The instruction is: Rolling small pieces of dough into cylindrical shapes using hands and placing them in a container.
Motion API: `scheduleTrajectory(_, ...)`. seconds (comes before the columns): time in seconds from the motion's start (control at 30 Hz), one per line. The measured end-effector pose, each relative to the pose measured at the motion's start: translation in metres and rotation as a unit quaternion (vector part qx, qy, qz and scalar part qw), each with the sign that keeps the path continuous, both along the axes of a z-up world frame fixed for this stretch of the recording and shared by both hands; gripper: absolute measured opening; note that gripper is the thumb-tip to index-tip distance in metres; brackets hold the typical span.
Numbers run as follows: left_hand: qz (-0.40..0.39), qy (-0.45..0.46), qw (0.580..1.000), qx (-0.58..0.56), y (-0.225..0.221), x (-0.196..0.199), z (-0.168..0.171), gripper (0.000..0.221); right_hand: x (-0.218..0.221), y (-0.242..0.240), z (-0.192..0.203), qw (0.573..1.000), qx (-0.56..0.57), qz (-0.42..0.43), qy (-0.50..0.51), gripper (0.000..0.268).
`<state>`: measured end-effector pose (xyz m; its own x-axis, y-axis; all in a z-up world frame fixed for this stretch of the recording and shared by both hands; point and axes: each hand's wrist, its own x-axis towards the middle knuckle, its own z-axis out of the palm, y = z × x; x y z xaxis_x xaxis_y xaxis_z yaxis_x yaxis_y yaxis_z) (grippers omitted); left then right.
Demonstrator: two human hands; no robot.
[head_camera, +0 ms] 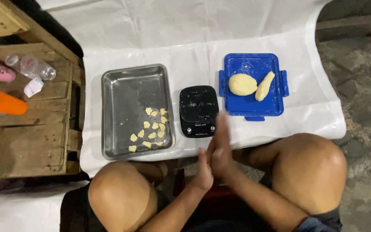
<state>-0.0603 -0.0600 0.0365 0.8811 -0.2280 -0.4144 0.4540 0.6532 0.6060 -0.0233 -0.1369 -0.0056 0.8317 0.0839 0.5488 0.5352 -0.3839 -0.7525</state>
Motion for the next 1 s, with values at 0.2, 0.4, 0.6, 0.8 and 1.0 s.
scheduleTrajectory(0.2, 0.048, 0.103, 0.992, -0.050, -0.029, -0.002, -0.071, 0.080, -0.051, 0.041, 0.078, 0.973, 0.150, 0.074, 0.157, 0.114)
scheduleTrajectory(0.4, 0.118, 0.211, 0.968, -0.063, -0.015, 0.018, -0.017, 0.088, -0.053, 0.046, 0.069, 0.978, 0.123, 0.077, 0.151, 0.110)
scheduleTrajectory(0.6, 0.018, 0.002, 0.996, -0.090, -0.012, -0.003, -0.031, 0.091, -0.057, 0.047, 0.063, 0.981, 0.087, 0.088, 0.151, 0.105)
scheduleTrajectory(0.8, -0.027, -0.118, 0.970, -0.209, 0.032, 0.023, -0.027, 0.100, -0.051, 0.038, 0.064, 0.985, 0.038, 0.094, 0.143, 0.100)
scheduleTrajectory(1.0, 0.001, 0.038, 0.890, -0.454, 0.028, 0.034, -0.062, 0.125, -0.004, -0.004, 0.042, 0.992, 0.087, 0.050, 0.074, 0.098)
